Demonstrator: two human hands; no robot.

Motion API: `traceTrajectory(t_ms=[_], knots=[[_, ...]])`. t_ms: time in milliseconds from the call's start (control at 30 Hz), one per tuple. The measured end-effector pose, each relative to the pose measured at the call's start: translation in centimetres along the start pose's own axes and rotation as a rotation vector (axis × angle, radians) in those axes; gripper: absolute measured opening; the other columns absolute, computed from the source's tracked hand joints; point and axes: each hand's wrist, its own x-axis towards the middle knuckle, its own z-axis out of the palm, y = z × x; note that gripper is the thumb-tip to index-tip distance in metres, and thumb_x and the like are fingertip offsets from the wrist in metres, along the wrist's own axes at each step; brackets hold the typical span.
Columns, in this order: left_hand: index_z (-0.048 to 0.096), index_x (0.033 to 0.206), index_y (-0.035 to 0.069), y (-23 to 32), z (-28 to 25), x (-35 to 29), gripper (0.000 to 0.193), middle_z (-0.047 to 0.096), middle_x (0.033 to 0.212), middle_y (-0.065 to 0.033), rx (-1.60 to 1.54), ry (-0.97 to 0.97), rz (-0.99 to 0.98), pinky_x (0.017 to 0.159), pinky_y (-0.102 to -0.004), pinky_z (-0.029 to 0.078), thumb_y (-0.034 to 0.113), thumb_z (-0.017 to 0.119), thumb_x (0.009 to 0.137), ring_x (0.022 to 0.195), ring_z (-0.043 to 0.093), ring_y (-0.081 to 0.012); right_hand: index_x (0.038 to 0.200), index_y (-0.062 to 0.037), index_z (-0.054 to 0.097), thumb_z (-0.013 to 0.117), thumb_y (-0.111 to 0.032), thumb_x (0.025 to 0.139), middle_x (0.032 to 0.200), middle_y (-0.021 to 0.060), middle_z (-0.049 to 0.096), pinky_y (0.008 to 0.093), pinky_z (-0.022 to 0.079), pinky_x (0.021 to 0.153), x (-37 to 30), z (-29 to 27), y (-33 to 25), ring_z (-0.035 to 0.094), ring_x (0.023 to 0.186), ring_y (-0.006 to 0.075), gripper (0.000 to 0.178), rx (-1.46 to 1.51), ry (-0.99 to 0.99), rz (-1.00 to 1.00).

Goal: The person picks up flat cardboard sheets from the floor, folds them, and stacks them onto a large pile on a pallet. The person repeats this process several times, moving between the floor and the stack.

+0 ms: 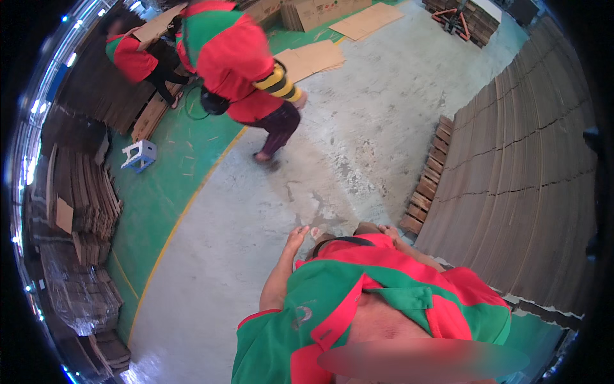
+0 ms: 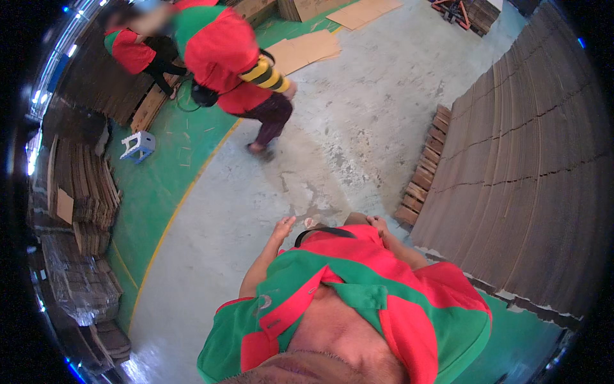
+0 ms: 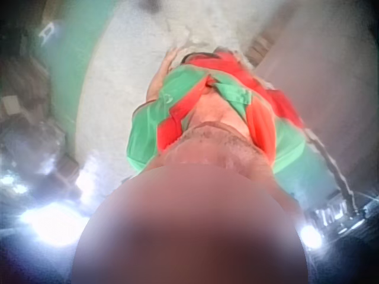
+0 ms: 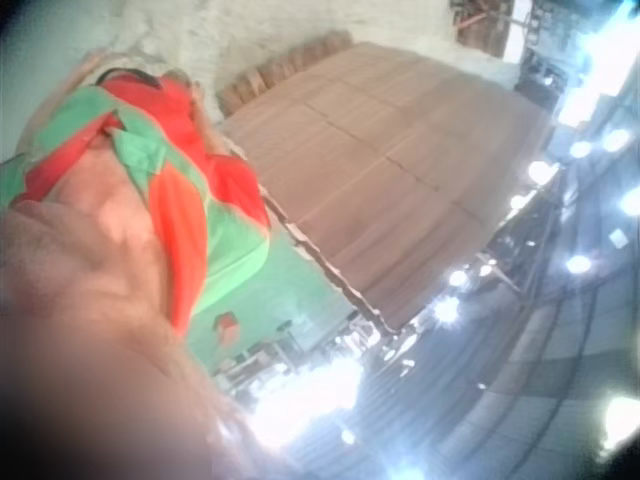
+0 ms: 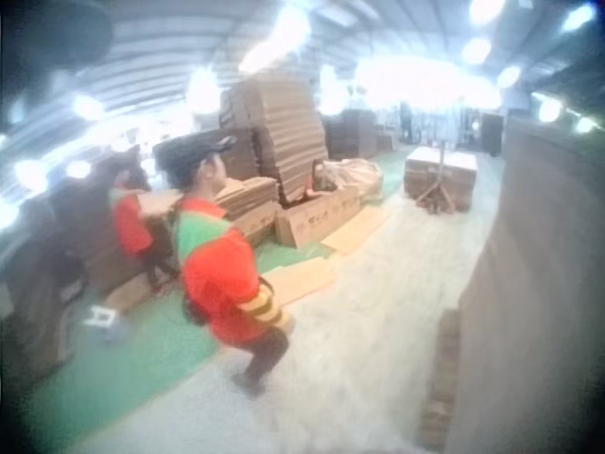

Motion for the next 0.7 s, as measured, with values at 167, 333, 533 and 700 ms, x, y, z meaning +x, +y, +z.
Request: traceTrajectory(t_ms=[167, 333, 533, 700], knots=[[0.058, 0.131, 0.000, -2.3, -3.3, 0.4, 0.074, 0.068, 0.106, -0.0157, -0.112, -0.047, -0.108, 0.067, -0.0348, 0.050, 0.057, 0.068, 0.084, 0.082, 0.064, -0.0217, 0.119, 0.0018, 0.066, 0.064, -0.040, 0.091, 0.109, 0.0186, 0.070, 0.0392, 0.051, 0.089, 1.3, 3.2, -4.9, 0.065, 0.102, 0.0270, 0.050, 0.084, -0.071, -0.013], [0.063, 0.124, -0.002, -7.3, -3.2, 0.3, 0.067, 0.071, 0.097, -0.0184, -0.064, -0.088, -0.086, 0.073, -0.0378, 0.052, 0.054, 0.067, 0.086, 0.084, 0.066, -0.0250, 0.119, 0.0029, 0.065, 0.065, -0.037, 0.092, 0.110, 0.0183, 0.070, 0.0393, 0.051, 0.089, 4.7, 6.0, -7.3, 0.065, 0.101, 0.0269, 0.049, 0.120, -0.122, -0.029], [0.064, 0.122, -0.001, -9.3, -5.0, 1.1, 0.064, 0.070, 0.103, -0.0189, 0.079, -0.085, -0.024, 0.080, -0.0376, 0.051, 0.053, 0.066, 0.088, 0.091, 0.066, -0.0262, 0.119, 0.0041, 0.065, 0.064, -0.042, 0.091, 0.113, 0.0211, 0.069, 0.0397, 0.050, 0.091, 10.8, 9.6, -11.9, 0.065, 0.105, 0.0289, 0.054, 0.040, -0.140, 0.034], [0.065, 0.121, 0.000, -3.4, -8.3, 2.7, 0.060, 0.069, 0.108, -0.0177, 0.009, 0.005, -0.104, 0.085, -0.0370, 0.050, 0.051, 0.065, 0.089, 0.097, 0.065, -0.0259, 0.115, 0.0036, 0.066, 0.063, -0.041, 0.092, 0.107, 0.0170, 0.071, 0.0392, 0.053, 0.082, 18.0, 10.4, -19.1, 0.067, 0.095, 0.0269, 0.051, -0.177, -0.120, -0.022]])
